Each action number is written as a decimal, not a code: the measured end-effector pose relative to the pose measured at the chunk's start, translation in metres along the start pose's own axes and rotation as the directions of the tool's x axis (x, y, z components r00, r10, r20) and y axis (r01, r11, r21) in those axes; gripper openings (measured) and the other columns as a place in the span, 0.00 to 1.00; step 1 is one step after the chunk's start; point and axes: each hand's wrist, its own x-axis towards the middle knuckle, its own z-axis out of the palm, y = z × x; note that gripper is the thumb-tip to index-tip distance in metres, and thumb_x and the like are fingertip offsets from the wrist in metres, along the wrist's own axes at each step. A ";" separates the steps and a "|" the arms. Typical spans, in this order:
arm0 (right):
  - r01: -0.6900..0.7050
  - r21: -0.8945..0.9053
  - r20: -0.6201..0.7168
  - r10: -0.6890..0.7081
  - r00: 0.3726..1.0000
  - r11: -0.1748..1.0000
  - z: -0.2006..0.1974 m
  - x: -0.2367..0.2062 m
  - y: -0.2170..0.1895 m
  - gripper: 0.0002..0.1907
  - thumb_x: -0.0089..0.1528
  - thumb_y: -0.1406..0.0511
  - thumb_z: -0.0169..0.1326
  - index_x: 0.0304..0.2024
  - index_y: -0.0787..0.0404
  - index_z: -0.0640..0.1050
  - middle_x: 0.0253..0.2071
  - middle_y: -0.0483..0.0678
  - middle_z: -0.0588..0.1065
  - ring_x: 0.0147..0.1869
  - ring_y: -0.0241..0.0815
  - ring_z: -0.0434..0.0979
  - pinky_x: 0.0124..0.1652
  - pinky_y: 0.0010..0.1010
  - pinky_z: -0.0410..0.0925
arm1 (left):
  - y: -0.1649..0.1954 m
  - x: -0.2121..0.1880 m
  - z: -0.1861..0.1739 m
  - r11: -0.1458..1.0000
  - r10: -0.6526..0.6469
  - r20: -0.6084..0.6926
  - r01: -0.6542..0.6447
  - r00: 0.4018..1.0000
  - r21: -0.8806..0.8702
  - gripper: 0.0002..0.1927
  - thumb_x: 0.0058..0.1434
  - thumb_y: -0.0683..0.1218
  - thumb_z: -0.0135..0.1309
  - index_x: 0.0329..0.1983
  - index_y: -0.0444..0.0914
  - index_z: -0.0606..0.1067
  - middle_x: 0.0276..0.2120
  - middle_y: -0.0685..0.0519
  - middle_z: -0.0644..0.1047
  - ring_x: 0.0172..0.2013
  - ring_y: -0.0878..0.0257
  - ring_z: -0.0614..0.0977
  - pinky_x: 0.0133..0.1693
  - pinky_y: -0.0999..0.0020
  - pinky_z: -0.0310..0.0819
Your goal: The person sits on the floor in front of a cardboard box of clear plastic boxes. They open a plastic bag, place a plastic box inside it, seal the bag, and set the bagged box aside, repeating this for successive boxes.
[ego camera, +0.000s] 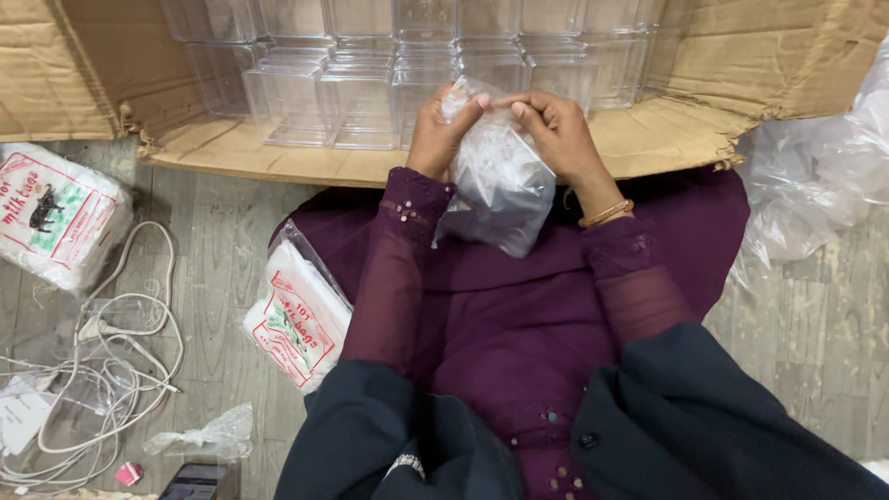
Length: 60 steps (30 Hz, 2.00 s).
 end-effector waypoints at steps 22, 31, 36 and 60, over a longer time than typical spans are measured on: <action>0.215 -0.375 -0.137 -0.284 0.949 0.902 0.042 0.056 -0.008 0.12 0.64 0.75 0.54 0.47 0.62 0.83 0.40 0.52 0.77 0.42 0.48 0.77 0.44 0.35 0.71 | 0.058 0.000 -0.059 0.289 0.208 -0.165 0.100 0.964 0.952 0.13 0.65 0.41 0.54 0.52 0.47 0.74 0.30 0.43 0.79 0.31 0.47 0.81 0.35 0.53 0.73; -0.002 -0.509 -0.111 -0.063 0.992 0.861 0.058 0.054 -0.005 0.22 0.62 0.78 0.47 0.57 0.61 0.79 0.54 0.59 0.78 0.56 0.53 0.81 0.55 0.38 0.72 | 0.028 0.025 -0.081 0.207 0.221 -0.118 0.071 0.968 0.976 0.21 0.60 0.34 0.47 0.54 0.48 0.73 0.37 0.38 0.81 0.41 0.37 0.81 0.41 0.43 0.72; 0.075 -0.472 -0.052 -0.112 0.992 0.878 0.057 0.055 -0.009 0.24 0.64 0.78 0.46 0.60 0.60 0.77 0.57 0.57 0.77 0.59 0.52 0.79 0.57 0.36 0.71 | 0.021 0.037 -0.091 0.223 0.276 -0.130 0.068 0.952 0.972 0.24 0.57 0.34 0.47 0.57 0.44 0.69 0.36 0.35 0.80 0.41 0.34 0.79 0.41 0.41 0.69; 0.096 -0.277 -0.213 -0.159 0.964 0.956 0.004 -0.040 -0.047 0.20 0.65 0.73 0.46 0.58 0.60 0.78 0.54 0.51 0.80 0.58 0.42 0.81 0.56 0.32 0.74 | 0.083 -0.060 -0.001 0.961 0.066 0.065 -0.081 0.996 0.264 0.19 0.70 0.37 0.44 0.62 0.30 0.73 0.53 0.51 0.79 0.50 0.67 0.79 0.54 0.72 0.74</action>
